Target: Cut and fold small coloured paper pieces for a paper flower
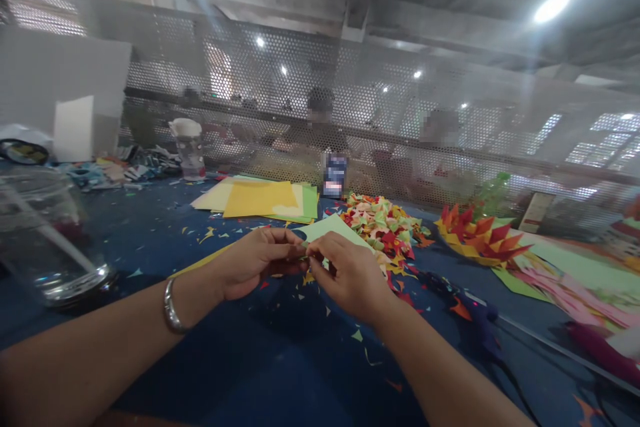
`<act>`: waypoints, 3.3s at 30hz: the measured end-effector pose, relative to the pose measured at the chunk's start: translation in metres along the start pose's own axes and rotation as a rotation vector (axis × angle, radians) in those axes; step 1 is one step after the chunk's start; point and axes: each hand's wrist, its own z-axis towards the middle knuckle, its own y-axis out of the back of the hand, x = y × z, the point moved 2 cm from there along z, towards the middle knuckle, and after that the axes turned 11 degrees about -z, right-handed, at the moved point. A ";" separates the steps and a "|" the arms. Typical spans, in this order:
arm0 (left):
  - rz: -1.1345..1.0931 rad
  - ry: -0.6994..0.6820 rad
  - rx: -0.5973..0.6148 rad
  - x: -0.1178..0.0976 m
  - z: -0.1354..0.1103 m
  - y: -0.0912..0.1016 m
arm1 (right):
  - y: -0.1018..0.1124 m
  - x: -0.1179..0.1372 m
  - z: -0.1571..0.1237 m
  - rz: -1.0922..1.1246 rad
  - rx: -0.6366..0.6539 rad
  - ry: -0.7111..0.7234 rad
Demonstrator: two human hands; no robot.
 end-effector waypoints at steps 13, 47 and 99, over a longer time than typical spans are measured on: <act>0.282 -0.251 0.048 0.002 -0.006 -0.008 | 0.000 -0.004 0.003 0.201 0.010 -0.235; 0.440 -0.255 0.071 0.006 0.001 -0.002 | -0.001 -0.002 0.004 0.352 0.104 -0.275; 0.827 -0.330 0.122 0.005 0.014 0.012 | 0.001 -0.019 0.002 0.338 0.031 -0.346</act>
